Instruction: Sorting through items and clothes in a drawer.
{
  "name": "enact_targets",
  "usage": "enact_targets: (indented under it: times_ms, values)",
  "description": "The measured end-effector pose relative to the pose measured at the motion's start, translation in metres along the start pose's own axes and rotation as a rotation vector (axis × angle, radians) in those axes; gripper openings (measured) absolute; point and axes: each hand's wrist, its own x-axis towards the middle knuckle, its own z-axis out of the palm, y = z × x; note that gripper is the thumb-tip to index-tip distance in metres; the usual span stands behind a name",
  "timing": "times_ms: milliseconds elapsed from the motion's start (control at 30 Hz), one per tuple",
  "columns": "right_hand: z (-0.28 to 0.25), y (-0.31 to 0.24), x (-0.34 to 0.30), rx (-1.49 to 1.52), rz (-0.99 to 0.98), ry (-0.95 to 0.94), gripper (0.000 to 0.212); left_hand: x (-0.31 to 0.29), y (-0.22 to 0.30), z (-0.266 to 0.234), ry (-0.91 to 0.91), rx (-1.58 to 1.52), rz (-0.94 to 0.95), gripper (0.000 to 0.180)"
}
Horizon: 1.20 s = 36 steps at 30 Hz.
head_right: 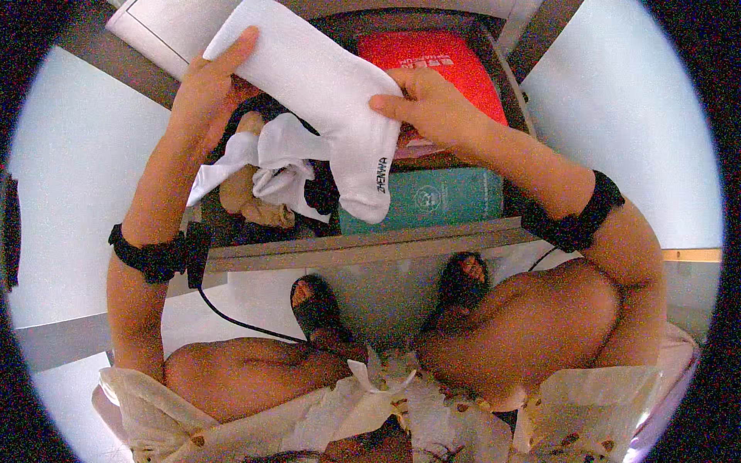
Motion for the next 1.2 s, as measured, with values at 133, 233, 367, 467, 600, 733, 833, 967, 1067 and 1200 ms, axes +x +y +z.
enact_targets:
  times_ms: [133, 233, 367, 467, 600, 733, 833, 967, 1067, 1200]
  values:
    - [-0.015, -0.002, 0.002, -0.215, 0.086, -0.231, 0.024, 0.012, -0.013, -0.014, -0.029, 0.022, -0.014, 0.044]
    - [-0.043, -0.002, -0.011, -0.532, 0.336, -0.463, 0.021, 0.015, -0.019, -0.032, -0.007, 0.061, -0.062, 0.044]
    - [-0.085, 0.038, -0.034, -1.145, 0.286, -0.597, 0.014, 0.007, -0.007, -0.027, 0.065, -0.129, -0.133, 0.031]
    - [-0.104, 0.079, -0.039, -1.165, 0.409, -0.642, 0.015, -0.002, -0.001, -0.019, 0.097, -0.036, -0.072, 0.038]
    - [-0.11, 0.105, -0.038, -1.382, 0.495, -0.763, 0.02, 0.01, -0.005, -0.015, 0.156, -0.02, -0.158, 0.041]
    - [-0.163, 0.189, -0.028, -1.313, 0.585, -0.689, 0.02, 0.005, 0.008, 0.011, 0.279, 0.089, -0.188, 0.038]
    - [-0.11, 0.109, -0.032, -0.996, 0.046, -0.569, 0.01, 0.018, -0.021, -0.076, 0.017, -0.046, -0.131, 0.047]
    - [-0.13, 0.149, -0.032, -1.109, 0.112, -0.624, 0.011, 0.005, -0.018, -0.055, 0.112, 0.068, -0.115, 0.045]
    - [-0.145, 0.159, -0.046, -1.051, 0.128, -0.588, 0.012, 0.016, -0.034, -0.041, 0.022, 0.015, -0.116, 0.045]
    - [-0.146, 0.198, -0.037, -1.212, 0.417, -0.89, 0.017, 0.029, -0.044, -0.024, 0.026, 0.021, -0.176, 0.044]
